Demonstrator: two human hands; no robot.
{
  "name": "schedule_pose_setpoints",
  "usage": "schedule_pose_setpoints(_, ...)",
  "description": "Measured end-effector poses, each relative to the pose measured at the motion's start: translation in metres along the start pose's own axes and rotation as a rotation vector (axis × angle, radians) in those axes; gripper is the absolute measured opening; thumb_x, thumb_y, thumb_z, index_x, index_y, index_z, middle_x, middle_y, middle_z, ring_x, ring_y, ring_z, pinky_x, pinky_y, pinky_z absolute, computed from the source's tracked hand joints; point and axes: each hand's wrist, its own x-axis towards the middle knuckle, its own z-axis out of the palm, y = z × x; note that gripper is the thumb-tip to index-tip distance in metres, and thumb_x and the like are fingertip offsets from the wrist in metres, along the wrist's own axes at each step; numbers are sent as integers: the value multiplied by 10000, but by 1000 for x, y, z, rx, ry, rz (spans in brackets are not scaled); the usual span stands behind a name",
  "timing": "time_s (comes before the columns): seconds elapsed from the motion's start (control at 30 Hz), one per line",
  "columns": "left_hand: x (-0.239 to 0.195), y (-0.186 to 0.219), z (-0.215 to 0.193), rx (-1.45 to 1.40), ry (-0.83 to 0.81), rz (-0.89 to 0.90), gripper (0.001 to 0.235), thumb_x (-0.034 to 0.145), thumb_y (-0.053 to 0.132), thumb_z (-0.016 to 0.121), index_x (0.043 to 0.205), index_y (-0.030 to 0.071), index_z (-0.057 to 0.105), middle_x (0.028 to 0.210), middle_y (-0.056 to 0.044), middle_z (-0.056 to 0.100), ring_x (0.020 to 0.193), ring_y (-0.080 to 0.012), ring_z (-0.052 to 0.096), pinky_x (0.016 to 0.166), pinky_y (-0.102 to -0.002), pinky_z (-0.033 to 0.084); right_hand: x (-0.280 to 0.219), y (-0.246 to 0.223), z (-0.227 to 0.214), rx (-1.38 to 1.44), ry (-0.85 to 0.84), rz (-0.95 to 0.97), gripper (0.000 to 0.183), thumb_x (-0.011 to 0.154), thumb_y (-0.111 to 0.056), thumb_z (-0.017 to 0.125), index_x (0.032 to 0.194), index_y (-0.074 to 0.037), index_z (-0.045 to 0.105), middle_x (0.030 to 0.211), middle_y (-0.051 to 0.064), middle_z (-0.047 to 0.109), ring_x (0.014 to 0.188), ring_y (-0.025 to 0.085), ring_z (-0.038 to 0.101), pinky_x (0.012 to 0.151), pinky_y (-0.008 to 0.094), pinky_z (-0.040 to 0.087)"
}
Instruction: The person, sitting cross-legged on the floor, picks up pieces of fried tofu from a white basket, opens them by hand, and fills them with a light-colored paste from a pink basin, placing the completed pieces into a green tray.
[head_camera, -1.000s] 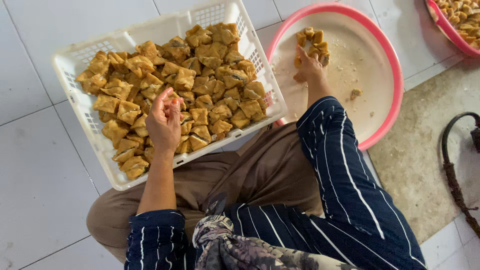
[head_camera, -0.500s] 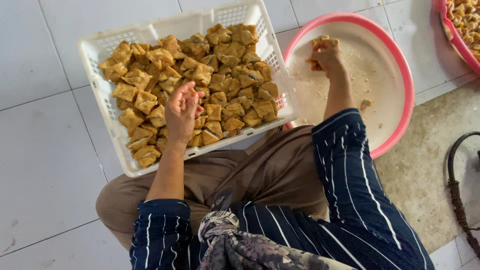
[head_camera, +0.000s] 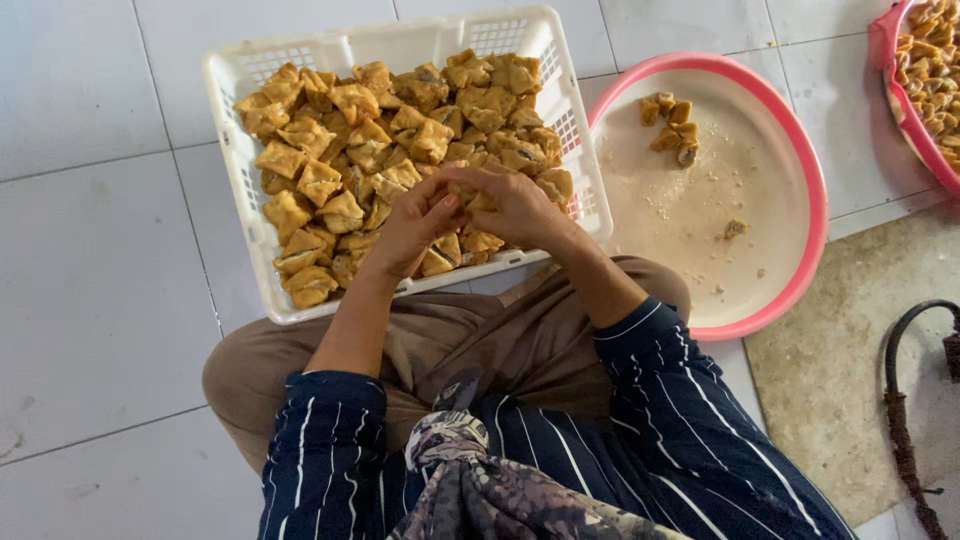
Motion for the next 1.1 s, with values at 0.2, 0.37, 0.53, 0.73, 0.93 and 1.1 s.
schedule_pose_setpoints(0.2,-1,9,0,-238,134,-9,479,996,111,721,1429,8,543,1307,-170,694,1156,-285,728,995,-408,625,-3,33,-4,623,65,153,280,860,-47,658,1138,-55,685,1185,138,694,812,141,741,653,230,619)
schedule_pose_setpoints(0.37,-6,18,7,-220,139,27,442,947,60,776,1347,6,594,1237,-169,715,1119,-287,734,1003,-423,618,-1,58,-3,1079,47,159,252,839,-2,553,1064,58,649,1389,302,565,981,284,760,884,427,659)
schedule_pose_setpoints(0.53,-5,21,9,-197,93,22,449,992,38,710,1414,15,560,1318,-191,683,1104,-276,731,1009,-433,628,0,62,1,771,118,70,160,821,50,620,966,41,688,1347,273,593,1159,295,651,907,370,589)
schedule_pose_setpoints(0.73,-8,22,16,-249,-39,-33,594,1030,-15,576,1588,57,388,1458,-173,588,1121,-242,716,1033,-429,620,10,39,18,468,161,-150,349,906,95,651,1223,-45,609,1363,184,487,1216,440,640,978,452,579)
schedule_pose_setpoints(0.93,-6,22,12,-264,-27,-52,635,1049,8,543,1634,71,302,1381,-148,614,1096,-239,720,1006,-419,626,0,-1,16,356,164,-180,600,811,191,496,1332,-106,522,1426,247,394,1329,611,427,1055,662,448)
schedule_pose_setpoints(1.1,7,-10,-9,-257,34,-14,605,1063,13,538,1624,77,321,1282,-136,652,1008,-239,739,922,-379,645,-7,10,30,-22,200,-54,693,834,-71,749,1458,-164,461,1291,221,521,1035,495,669,859,629,566)
